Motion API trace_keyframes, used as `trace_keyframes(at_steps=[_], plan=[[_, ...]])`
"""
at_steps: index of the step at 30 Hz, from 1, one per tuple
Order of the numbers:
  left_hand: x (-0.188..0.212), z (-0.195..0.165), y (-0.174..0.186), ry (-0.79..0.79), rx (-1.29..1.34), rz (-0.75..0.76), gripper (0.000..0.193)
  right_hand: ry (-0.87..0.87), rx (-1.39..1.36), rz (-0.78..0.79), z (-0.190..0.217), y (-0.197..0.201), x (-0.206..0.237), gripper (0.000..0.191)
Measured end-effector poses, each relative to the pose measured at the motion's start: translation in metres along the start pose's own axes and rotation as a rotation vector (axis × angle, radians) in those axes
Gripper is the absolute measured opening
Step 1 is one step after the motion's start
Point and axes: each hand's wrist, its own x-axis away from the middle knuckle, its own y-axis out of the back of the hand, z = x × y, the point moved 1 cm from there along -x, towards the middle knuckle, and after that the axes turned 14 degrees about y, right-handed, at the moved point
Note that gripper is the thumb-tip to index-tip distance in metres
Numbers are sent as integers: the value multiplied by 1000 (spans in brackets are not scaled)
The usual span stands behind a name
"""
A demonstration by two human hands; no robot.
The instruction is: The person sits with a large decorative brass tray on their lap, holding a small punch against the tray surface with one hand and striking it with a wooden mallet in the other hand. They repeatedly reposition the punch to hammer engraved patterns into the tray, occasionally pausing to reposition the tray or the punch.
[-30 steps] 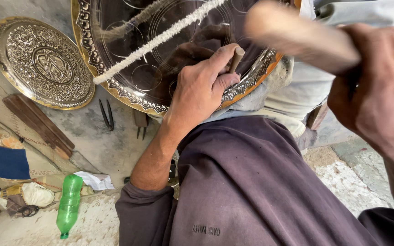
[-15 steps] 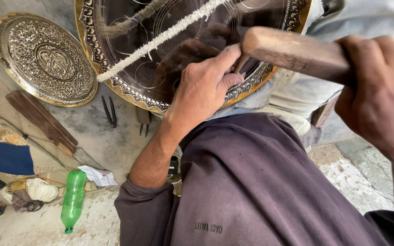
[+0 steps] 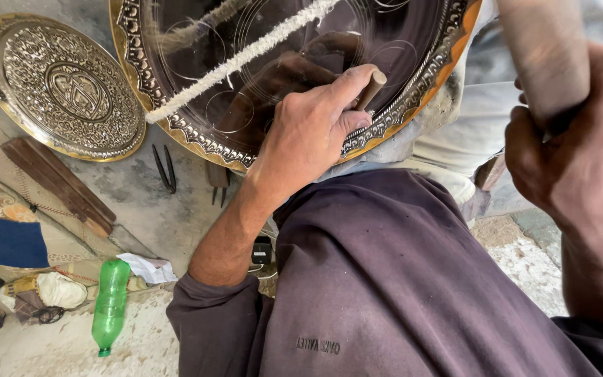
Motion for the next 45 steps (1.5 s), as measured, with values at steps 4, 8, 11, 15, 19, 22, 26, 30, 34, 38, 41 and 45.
trace_keyframes(at_steps=[4, 8, 11, 15, 19, 22, 26, 30, 34, 38, 41, 45], plan=[[-1, 1, 1, -40, 5, -20, 54, 148, 64, -49, 1, -6, 8, 43], [1, 1, 2, -32, -24, -1, 51, 101, -41, -85, -4, -12, 17, 46], [1, 1, 2, -32, -23, 12, 51, 166, 126, -64, -5, -13, 22, 43], [-1, 1, 3, -26, -37, 30, 50, 120, 93, -80, -7, -20, 27, 42], [0, 2, 5, 0, -76, 78, 46, 110, 92, -50, -9, -24, 31, 43], [0, 1, 6, -56, -60, 46, 50, 110, 80, -84, -8, -27, 33, 43], [-2, 2, 8, -24, -69, 76, 49, -2, -37, -97, -2, -28, 33, 43], [-1, 2, 10, -52, -82, 78, 50, 9, -98, -119, 9, -24, 28, 43], [-1, 1, 12, -43, -55, 97, 50, 156, 236, -114, 21, -21, 22, 52], [-1, 0, 14, -63, -98, 96, 49, -204, -242, -185, 26, -22, 18, 43], [0, -1, 17, -55, -112, 107, 48, 34, 105, -169, 33, -18, 16, 50], [-2, 0, 17, -54, -132, 114, 48, 25, 128, -78, 33, -17, 14, 48]])
